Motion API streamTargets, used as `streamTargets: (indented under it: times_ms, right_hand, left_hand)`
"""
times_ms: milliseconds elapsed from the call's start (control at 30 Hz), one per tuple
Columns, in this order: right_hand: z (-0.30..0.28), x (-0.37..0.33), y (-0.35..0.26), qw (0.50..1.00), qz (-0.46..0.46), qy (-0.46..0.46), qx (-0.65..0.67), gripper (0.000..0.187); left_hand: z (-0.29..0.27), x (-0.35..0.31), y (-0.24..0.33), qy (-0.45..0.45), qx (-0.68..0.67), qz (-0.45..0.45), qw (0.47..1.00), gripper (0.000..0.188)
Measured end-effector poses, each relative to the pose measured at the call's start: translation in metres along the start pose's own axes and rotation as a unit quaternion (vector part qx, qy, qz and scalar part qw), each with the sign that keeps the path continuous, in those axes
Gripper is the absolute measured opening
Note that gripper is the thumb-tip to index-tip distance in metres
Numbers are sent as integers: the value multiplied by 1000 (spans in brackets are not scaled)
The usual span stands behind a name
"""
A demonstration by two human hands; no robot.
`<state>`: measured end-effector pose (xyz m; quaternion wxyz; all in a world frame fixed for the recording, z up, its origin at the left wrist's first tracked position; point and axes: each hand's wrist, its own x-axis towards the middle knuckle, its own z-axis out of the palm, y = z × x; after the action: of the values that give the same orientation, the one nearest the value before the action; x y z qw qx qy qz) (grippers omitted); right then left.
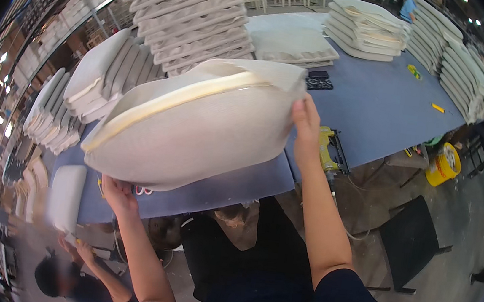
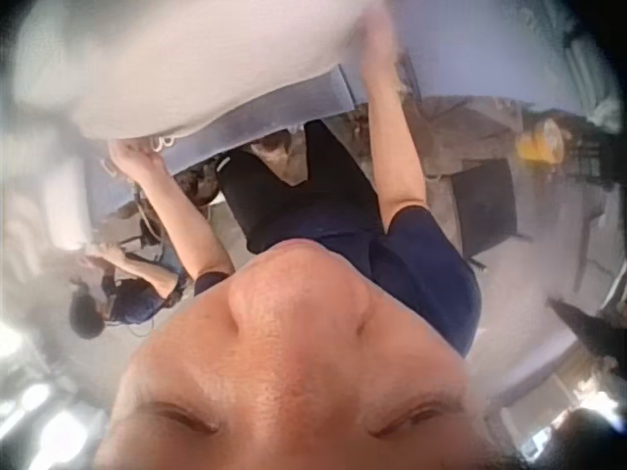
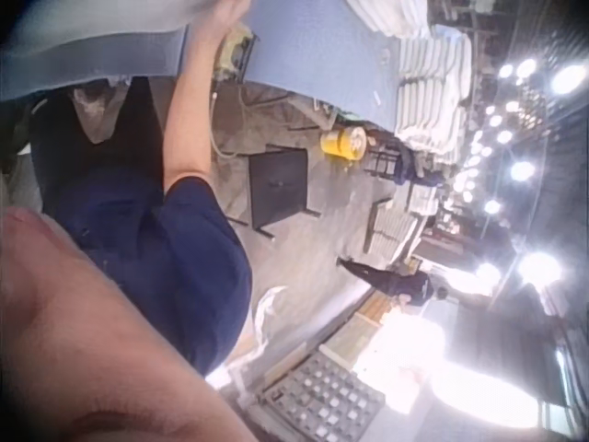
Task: The person trims excess fabric from a cushion using scissors, then uses a staple gun to secure the fabric around the cushion edges. The person repeatedly folds and staples the fabric to ensure a tight fit.
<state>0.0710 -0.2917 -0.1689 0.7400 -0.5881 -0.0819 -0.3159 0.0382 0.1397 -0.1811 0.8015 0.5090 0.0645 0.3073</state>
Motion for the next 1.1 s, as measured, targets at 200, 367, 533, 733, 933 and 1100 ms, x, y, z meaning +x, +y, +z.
streamTargets:
  times_ms: [200,367,533,733,933,1100]
  right_hand:
    - [18,19,-12,999,-48,4,22,43]
    - [26,39,6,999,-38,24,2,44]
    - [28,35,1,999,-20,34,-3,44]
    - [16,16,-9,999,-30,22,5,45]
    - [0,6,-13,1000,-3,14,-4,44]
    - [-16,12,-48,999,13,10,-37,32]
  left_hand:
    - [-11,-8,6,-37,-44,12,998,30]
    - [71,-62,35,-138,10,155,978,44]
    - [161,-95,55,-364,278,342,821,34]
    - [299,-72,45,-381,360,505,685,37]
    - [350,-59,48,-491,366,314,726,19]
    - [339,-69,28,-462,293,314,776,16]
